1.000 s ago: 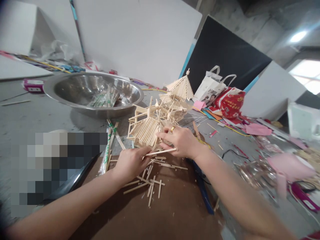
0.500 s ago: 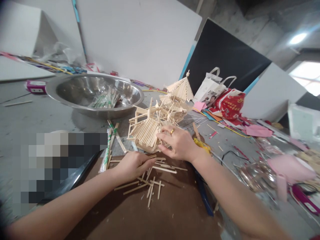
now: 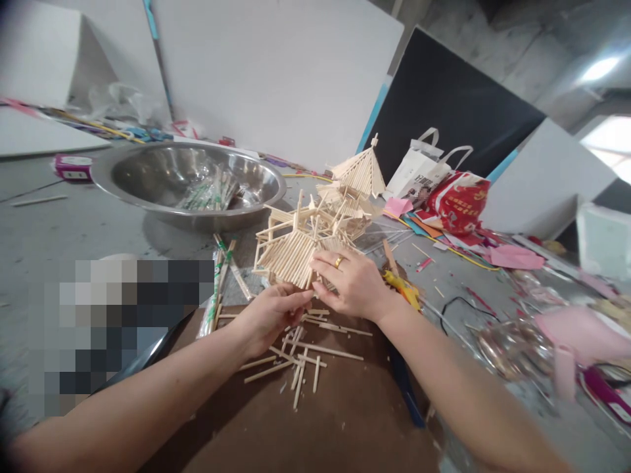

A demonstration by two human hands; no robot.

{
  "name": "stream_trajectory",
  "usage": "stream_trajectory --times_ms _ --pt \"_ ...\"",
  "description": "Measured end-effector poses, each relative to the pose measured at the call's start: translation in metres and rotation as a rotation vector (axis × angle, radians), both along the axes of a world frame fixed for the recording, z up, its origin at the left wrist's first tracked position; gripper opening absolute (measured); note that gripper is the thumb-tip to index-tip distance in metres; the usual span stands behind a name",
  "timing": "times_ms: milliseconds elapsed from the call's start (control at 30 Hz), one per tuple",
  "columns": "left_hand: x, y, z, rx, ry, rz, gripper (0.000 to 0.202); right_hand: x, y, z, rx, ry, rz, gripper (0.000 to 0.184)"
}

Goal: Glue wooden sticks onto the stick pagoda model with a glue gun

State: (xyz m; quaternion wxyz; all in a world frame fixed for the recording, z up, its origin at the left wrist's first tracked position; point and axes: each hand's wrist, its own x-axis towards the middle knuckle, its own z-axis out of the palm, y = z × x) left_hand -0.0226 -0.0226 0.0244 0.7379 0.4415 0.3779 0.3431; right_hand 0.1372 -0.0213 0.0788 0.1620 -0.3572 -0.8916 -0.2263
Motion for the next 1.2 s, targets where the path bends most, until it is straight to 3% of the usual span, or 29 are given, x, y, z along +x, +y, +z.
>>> stream_trajectory --times_ms 133,467,667,1200 --pt "0.001 0.002 -0.002 -0.127 -0.132 -0.011 0.03 0.001 0.0 -0.002 -0.01 0.015 -0.004 0.028" --pt "-0.002 0.007 -0.005 -0.224 -0.198 -0.094 0.026 0.005 0.002 -0.001 -0.106 0.128 -0.02 0.035" --pt "-0.003 0.011 -0.007 -0.225 -0.217 -0.13 0.025 0.001 0.001 0.001 -0.105 0.022 -0.03 0.03" --pt "-0.007 0.01 -0.01 -0.21 -0.293 -0.144 0.026 0.002 0.003 0.001 -0.06 -0.005 -0.002 0.03"
